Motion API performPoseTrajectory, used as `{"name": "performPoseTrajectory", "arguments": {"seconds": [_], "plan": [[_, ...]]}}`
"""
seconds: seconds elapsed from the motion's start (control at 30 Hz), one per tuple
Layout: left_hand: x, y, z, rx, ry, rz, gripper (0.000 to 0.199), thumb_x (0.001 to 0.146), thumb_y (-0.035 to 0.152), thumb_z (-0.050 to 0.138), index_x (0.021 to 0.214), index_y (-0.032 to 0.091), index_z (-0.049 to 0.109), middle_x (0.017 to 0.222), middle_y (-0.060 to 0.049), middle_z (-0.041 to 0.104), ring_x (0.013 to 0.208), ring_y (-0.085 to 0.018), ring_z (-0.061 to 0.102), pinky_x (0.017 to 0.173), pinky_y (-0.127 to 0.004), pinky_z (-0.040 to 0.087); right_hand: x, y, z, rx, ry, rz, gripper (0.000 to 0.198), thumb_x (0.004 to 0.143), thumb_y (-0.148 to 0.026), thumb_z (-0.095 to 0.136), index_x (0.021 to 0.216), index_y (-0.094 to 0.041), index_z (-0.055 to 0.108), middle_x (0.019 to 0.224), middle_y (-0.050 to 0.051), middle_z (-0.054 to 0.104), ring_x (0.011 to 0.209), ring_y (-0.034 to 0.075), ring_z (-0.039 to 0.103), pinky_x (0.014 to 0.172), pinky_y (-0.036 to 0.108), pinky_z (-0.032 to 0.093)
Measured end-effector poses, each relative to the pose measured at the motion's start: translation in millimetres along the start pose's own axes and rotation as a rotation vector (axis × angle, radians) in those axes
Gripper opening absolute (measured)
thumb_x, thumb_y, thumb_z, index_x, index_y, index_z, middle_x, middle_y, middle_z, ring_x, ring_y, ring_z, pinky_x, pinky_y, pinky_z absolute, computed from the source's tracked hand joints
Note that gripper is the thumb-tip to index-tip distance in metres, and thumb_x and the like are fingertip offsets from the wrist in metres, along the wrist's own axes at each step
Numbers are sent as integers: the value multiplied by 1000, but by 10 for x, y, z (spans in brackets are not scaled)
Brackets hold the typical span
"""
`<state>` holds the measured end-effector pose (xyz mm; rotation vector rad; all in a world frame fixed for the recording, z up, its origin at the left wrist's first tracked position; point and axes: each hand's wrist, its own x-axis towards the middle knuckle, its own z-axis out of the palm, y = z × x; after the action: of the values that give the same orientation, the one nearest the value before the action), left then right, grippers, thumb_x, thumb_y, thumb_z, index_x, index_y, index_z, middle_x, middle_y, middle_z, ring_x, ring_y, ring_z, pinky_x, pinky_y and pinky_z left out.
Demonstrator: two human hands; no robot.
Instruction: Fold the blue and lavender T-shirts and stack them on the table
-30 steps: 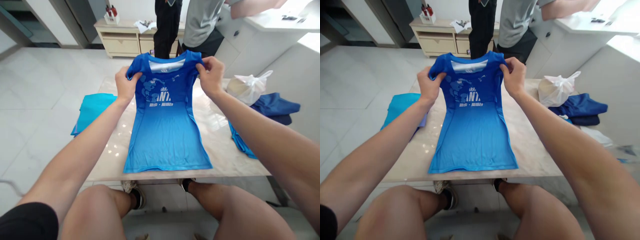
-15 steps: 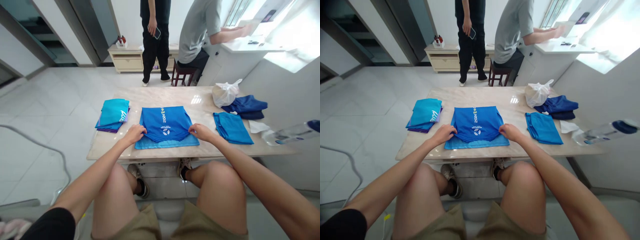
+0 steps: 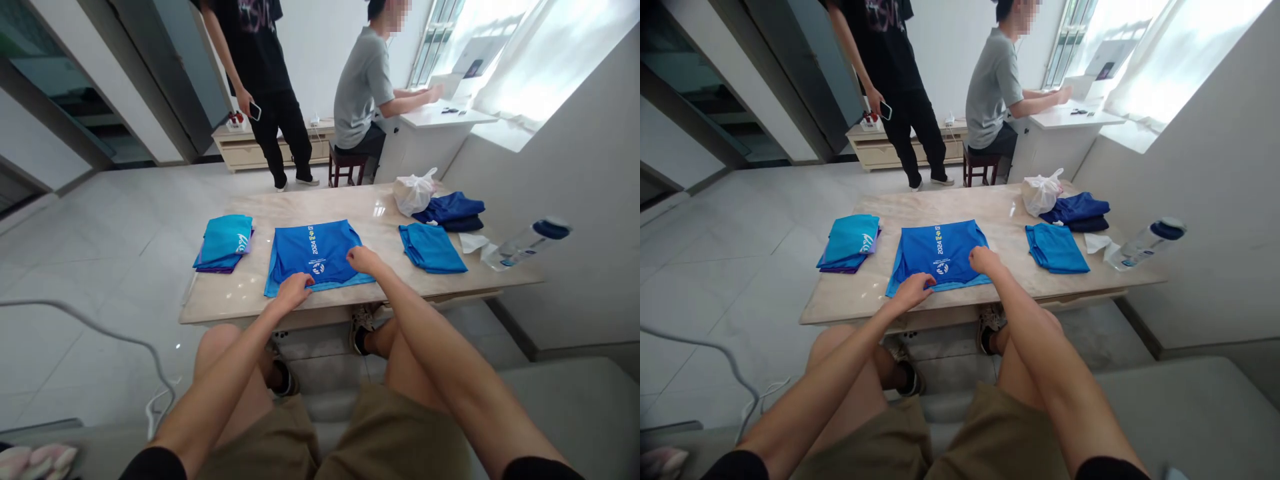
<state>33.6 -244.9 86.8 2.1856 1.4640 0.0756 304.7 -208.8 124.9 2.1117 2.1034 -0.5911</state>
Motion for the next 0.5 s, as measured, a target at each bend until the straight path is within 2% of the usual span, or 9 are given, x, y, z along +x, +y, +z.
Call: {"name": "performPoseTrajectory", "arguments": {"seconds": [0.17,0.27,0.33,0.4,0.5], "plan": [[270,515,362,-88,13,8,25,97,20,70,121,22,77,127,-11,78,124,-28,71,105,-34,53,34,279,-109,0,-31,139,43,107,-29,55,140,-11,75,142,27,72,130,36,72,106,40,57],[554,831,493,-74,76,8,23,102,25,65,123,19,73,129,-14,75,124,-28,70,105,-35,52,71,459,-199,13,8,208,45,109,-29,50,143,-10,73,140,29,72,130,37,73,103,41,58],[766,1056,545,-49,109,-42,26,105,33,62,123,17,71,131,-17,73,125,-30,69,105,-37,51,102,535,-220,33,32,229,45,109,-29,49,142,-10,73,139,30,73,129,37,73,102,41,58],[964,1276,581,-33,107,-138,41,106,48,61,127,14,68,135,-23,71,129,-35,68,104,-40,52,142,588,-213,52,45,228,44,109,-29,49,141,-10,74,139,29,72,128,37,74,101,41,59],[1178,1532,644,-17,70,-284,74,97,72,65,136,9,64,142,-32,65,136,-45,64,103,-45,52,200,660,-171,70,46,224,43,108,-27,50,140,-11,74,141,29,72,128,36,74,101,41,58]]}}
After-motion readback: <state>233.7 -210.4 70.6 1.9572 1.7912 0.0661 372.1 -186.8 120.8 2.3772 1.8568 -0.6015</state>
